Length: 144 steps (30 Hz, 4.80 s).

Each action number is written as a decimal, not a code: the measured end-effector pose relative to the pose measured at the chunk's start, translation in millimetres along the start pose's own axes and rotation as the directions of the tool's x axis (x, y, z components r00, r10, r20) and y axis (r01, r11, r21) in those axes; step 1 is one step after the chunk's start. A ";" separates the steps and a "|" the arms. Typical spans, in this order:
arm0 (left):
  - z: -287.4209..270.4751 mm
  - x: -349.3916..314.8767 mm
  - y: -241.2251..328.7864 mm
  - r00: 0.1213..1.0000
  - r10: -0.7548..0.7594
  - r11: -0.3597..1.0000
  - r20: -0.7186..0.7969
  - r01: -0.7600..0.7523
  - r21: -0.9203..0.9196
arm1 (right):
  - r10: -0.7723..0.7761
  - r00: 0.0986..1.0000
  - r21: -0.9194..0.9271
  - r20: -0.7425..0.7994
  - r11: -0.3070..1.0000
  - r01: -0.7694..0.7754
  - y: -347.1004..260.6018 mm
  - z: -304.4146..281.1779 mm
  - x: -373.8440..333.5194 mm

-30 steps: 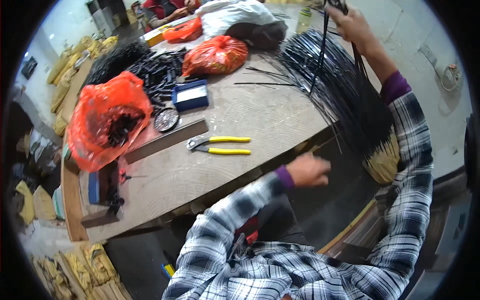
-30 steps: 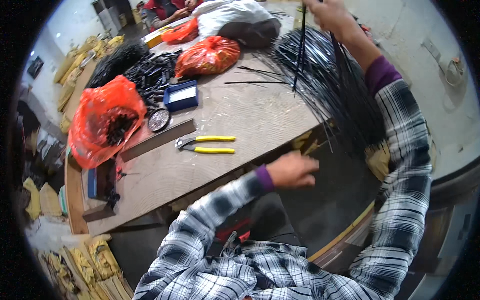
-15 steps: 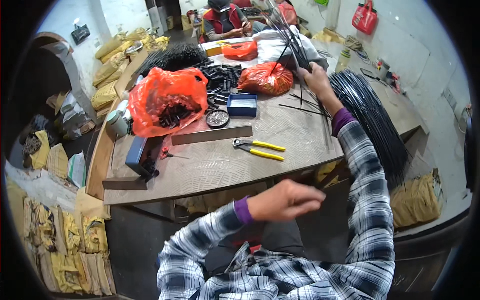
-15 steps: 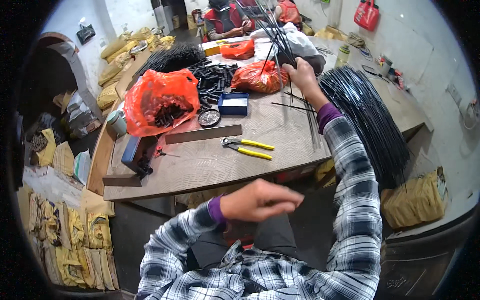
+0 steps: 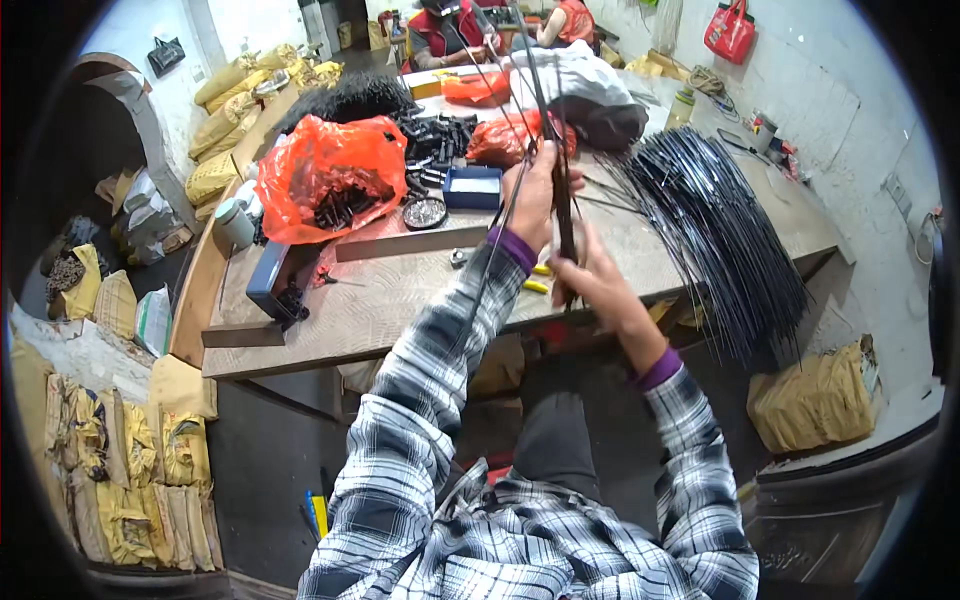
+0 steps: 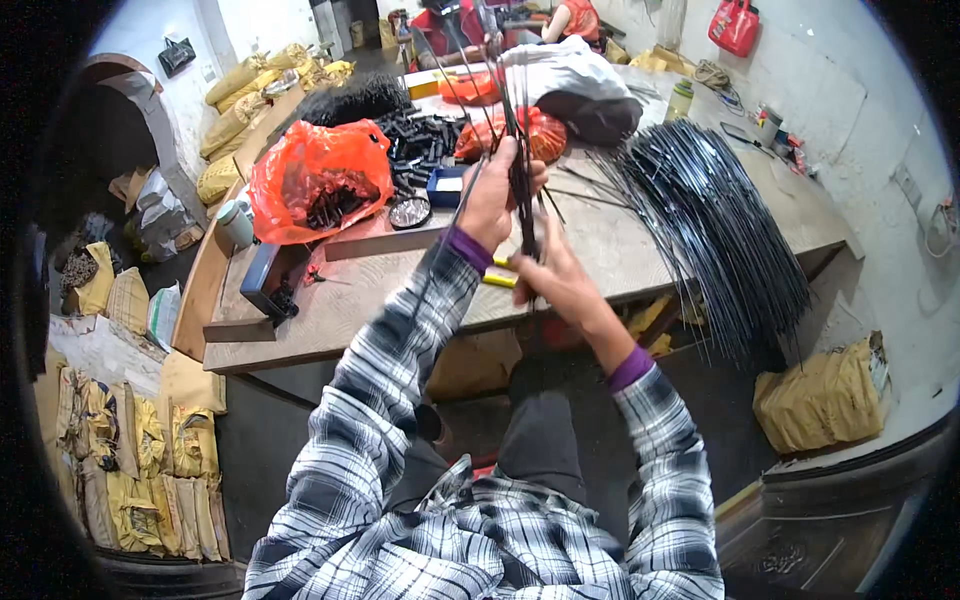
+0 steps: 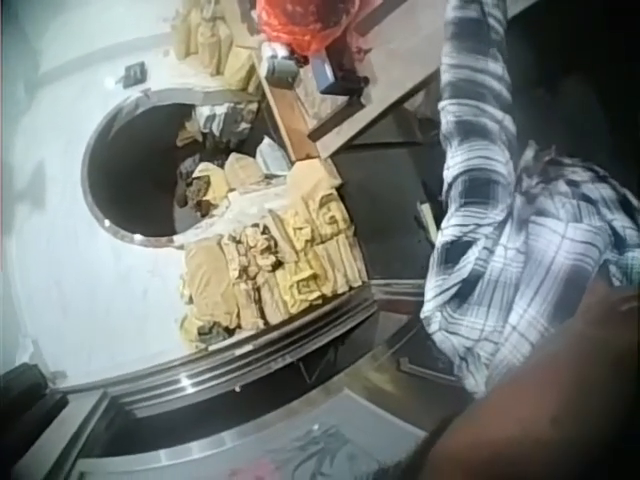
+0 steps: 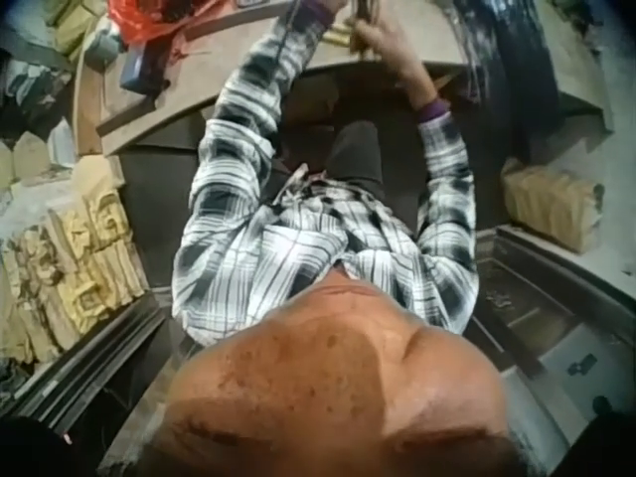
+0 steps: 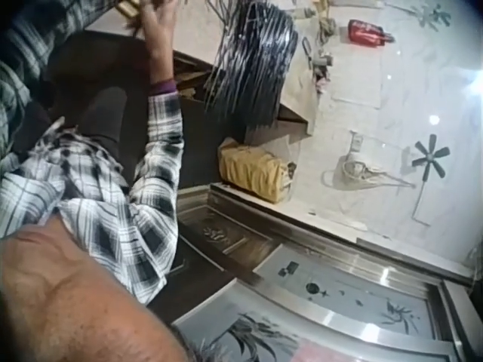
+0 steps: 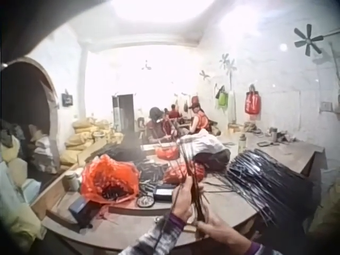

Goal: Assembling a wire harness by bundling black wires and fitting them into a connector housing using pliers.

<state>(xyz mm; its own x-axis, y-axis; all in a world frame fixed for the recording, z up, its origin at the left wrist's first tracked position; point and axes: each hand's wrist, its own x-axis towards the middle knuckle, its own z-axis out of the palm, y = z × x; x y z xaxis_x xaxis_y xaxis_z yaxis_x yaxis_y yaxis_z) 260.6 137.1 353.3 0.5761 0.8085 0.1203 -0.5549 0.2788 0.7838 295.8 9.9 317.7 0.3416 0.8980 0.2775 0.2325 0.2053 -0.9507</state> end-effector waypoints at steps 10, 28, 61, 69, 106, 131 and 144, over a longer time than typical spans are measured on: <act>-46.4 -128.5 4.7 0.979 -0.012 0.895 0.206 -0.081 0.439 | 0.017 0.997 0.187 0.079 0.982 -0.032 -23.5 -16.1 24.3; -43.8 -93.5 43.3 0.993 0.021 0.998 0.113 -0.015 -0.054 | -0.109 0.983 0.078 -0.147 0.989 0.122 -14.2 69.8 -71.9; -64.2 -41.6 54.4 0.989 0.123 0.988 -0.084 -0.130 -0.078 | -0.038 0.944 0.419 -0.328 0.890 0.181 -40.1 -62.3 69.4; -34.1 -62.8 55.0 0.993 -0.102 0.994 0.056 0.105 -0.041 | 0.042 0.988 0.086 -0.150 0.996 -0.030 -17.3 -35.5 72.4; -60.6 -81.1 60.2 0.944 -0.077 0.996 0.322 0.056 0.074 | -0.343 0.939 -1.000 0.011 -0.004 0.010 99.1 -125.3 29.1; -77.9 -98.2 66.6 0.988 0.066 0.991 0.139 -0.081 0.106 | -0.198 0.979 0.069 0.048 0.978 0.194 -2.9 78.4 14.3; -91.9 -106.7 95.6 0.978 -0.038 0.798 0.206 -0.095 0.595 | 0.001 0.973 0.401 0.229 0.911 -0.095 -25.8 90.1 -17.8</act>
<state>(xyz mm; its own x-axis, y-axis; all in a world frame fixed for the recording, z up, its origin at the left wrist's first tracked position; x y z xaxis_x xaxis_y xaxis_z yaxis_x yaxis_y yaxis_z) 91.0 125.1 359.4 0.7080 0.6731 0.2137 -0.1407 -0.1620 0.9767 201.7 23.7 324.8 0.1242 0.9634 0.2374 -0.1862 0.2577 -0.9481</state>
